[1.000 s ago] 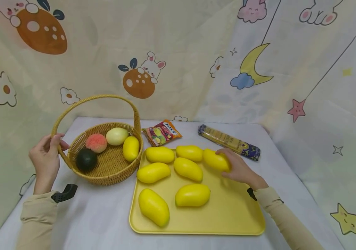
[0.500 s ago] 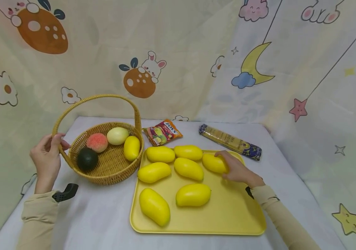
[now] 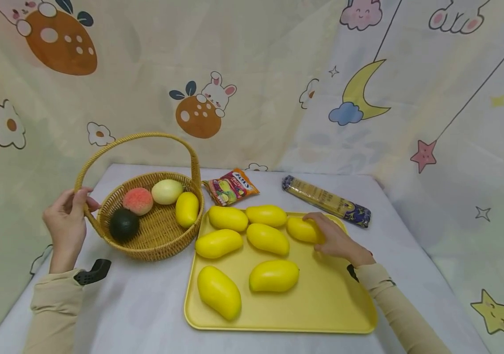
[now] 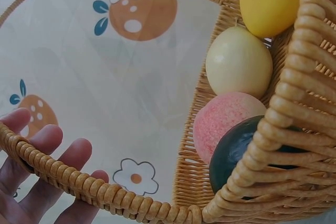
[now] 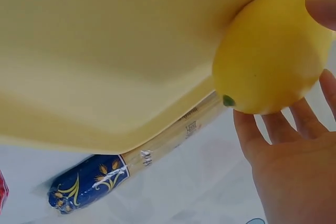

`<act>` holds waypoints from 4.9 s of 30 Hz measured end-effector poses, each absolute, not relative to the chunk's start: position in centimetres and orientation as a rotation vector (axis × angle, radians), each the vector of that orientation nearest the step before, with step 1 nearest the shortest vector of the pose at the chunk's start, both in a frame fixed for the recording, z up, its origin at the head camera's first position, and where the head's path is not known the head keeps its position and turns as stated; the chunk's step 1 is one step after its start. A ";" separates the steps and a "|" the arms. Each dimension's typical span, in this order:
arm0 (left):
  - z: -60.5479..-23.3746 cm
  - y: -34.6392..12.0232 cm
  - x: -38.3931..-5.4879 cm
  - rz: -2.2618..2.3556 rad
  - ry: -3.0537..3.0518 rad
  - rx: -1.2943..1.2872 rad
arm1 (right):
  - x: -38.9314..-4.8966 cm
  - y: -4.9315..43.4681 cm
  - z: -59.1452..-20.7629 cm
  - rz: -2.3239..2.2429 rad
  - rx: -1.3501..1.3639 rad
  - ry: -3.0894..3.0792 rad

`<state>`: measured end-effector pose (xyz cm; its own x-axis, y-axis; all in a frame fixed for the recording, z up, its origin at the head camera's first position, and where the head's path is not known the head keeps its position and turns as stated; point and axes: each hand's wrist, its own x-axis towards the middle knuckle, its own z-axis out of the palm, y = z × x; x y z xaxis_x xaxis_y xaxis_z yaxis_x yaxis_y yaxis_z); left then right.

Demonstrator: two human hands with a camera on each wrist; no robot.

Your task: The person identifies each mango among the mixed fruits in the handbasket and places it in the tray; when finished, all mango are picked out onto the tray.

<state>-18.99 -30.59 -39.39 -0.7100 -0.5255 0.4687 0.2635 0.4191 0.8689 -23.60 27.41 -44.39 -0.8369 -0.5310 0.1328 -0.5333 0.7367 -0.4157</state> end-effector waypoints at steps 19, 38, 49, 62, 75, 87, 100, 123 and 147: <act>-39.2 -30.6 -18.9 -1.359 -1.930 0.215 | -24.9 21.4 -41.2 0.722 1.076 -2.789; -39.0 -30.5 -18.9 -1.355 -1.940 0.233 | -28.1 6.9 -37.0 0.378 1.524 -2.690; -39.5 -30.2 -19.0 -1.371 -1.940 0.238 | -29.5 0.6 -36.3 0.086 1.649 -2.620; -39.2 -29.9 -19.1 -1.364 -1.937 0.219 | -31.2 -3.4 -36.9 -0.159 1.617 -2.721; -39.4 -30.2 -19.4 -1.347 -1.959 0.213 | -31.5 -6.0 -38.7 -0.405 1.588 -2.742; -39.3 -30.3 -18.9 -1.354 -1.943 0.235 | -31.0 -7.9 -40.3 -0.475 1.585 -2.727; -39.6 -30.2 -18.6 -1.369 -1.958 0.263 | -30.3 -8.2 -41.2 -0.232 1.689 -2.839; -39.2 -30.4 -18.9 -1.369 -1.949 0.247 | -29.9 -1.1 -32.6 0.185 1.589 -2.824; -39.4 -30.5 -19.1 -1.385 -1.933 0.221 | -25.1 17.3 -34.0 0.161 1.148 -3.047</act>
